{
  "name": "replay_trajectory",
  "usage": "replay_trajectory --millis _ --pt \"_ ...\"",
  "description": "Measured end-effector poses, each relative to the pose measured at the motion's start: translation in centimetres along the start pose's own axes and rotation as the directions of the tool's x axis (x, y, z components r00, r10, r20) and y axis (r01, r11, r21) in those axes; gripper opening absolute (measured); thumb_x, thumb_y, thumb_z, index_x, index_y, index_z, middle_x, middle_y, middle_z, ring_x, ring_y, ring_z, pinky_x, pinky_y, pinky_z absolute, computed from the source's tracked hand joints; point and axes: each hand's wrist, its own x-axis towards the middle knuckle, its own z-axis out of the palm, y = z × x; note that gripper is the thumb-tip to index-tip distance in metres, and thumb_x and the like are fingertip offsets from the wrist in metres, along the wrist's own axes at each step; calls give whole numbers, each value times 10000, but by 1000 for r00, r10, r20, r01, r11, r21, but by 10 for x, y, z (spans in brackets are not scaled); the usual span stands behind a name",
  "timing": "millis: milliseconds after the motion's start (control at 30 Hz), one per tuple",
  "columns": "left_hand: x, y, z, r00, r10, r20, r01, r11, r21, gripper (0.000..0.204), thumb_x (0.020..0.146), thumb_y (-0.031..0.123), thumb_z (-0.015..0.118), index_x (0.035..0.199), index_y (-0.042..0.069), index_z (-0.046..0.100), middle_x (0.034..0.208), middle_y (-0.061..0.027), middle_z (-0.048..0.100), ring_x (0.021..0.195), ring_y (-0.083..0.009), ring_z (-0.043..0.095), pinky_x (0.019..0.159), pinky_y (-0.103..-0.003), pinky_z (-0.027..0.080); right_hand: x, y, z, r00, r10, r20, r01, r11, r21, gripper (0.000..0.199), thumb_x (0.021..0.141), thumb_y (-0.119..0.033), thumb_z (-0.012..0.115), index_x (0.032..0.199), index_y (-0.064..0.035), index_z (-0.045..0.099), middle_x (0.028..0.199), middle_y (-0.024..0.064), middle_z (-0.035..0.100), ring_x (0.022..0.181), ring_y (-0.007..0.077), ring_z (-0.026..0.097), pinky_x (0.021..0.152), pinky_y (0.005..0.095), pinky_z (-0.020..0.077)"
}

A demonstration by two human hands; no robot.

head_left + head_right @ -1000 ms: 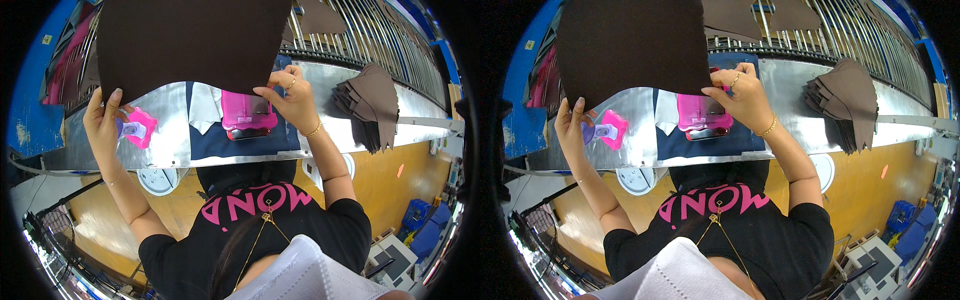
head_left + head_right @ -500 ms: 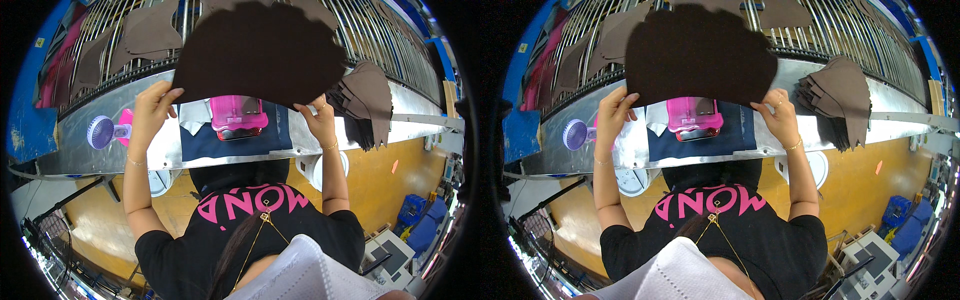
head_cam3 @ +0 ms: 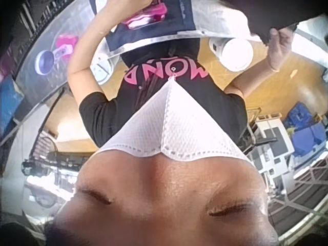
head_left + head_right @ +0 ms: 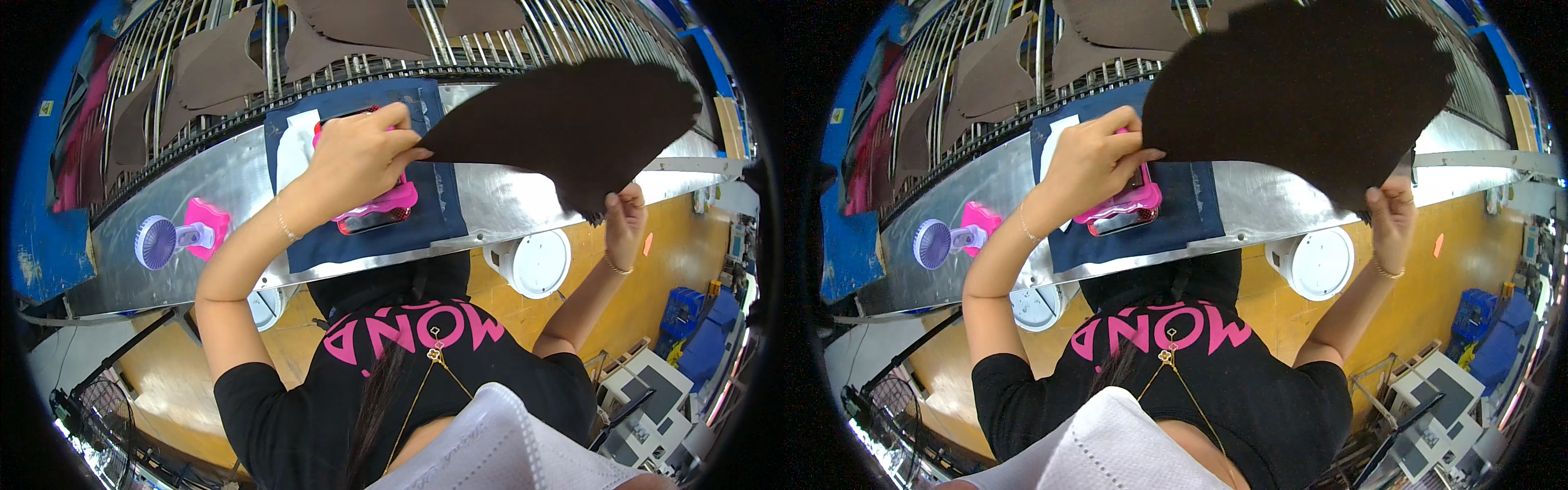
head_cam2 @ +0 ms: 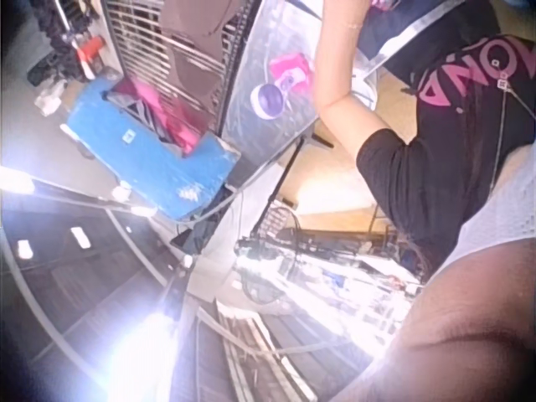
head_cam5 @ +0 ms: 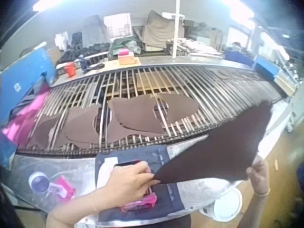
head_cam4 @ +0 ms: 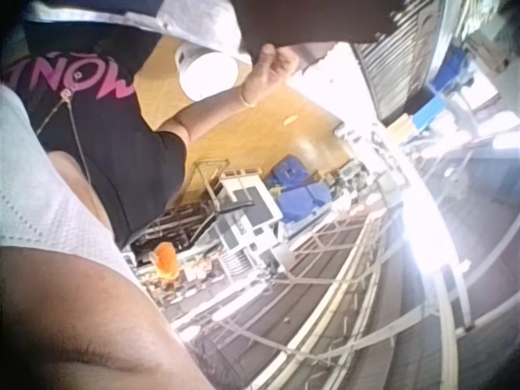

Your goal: The person repeatedly picks up brown fabric pieces from a conveyor belt and stacks them on a nearby table. The person handles the pieces one at a time, placing them in a neat pile.

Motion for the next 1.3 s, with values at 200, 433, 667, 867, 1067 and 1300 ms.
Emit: replay_trajectory --millis 200,433,667,867,1067,1300 --pt "51 -17 4 990 4 -139 -11 998 -54 172 854 184 667 881 15 680 803 -82 566 685 -212 573 604 -310 442 78 -29 -20 981 120 -154 -137 985 -103 251 918 -55 612 1163 -23 569 945 23 640 817 45 570 706 180 455" --pt "33 -37 -48 920 -307 -242 227 923 -309 175 914 145 630 1023 12 667 812 26 565 660 -34 447 566 -194 350 202 24 -38 976 213 -46 -216 974 -62 341 901 -87 632 1221 -2 549 967 33 632 806 78 608 729 219 530" --pt "-36 -54 -82 743 -630 -226 548 766 -335 181 907 151 636 1006 4 672 819 10 584 648 -35 454 564 -191 356 289 121 -35 904 422 -61 -426 887 -180 344 903 -91 627 1233 -26 556 1005 57 646 792 103 649 687 227 549" --pt "-55 -56 -96 637 -737 -225 655 672 -346 190 921 154 628 1024 1 670 847 19 599 678 -35 473 575 -183 366 328 184 -13 860 503 -85 -503 806 -313 313 891 -69 612 1203 -72 583 875 47 690 652 106 668 543 217 521" --pt "-48 -68 -82 696 -693 -186 597 703 -385 183 921 152 631 1023 4 669 866 14 578 672 -29 460 576 -183 370 348 246 -29 938 332 -101 -300 632 -714 358 772 -194 756 1115 -126 680 974 101 700 783 161 651 715 320 512" --pt "-45 -58 -80 742 -652 -158 570 737 -362 171 923 138 627 1018 1 662 827 17 529 648 -25 432 553 -185 337 258 124 -13 993 -105 -56 42 751 -658 427 836 -324 700 1218 -148 629 1180 116 645 1077 238 622 930 354 478"
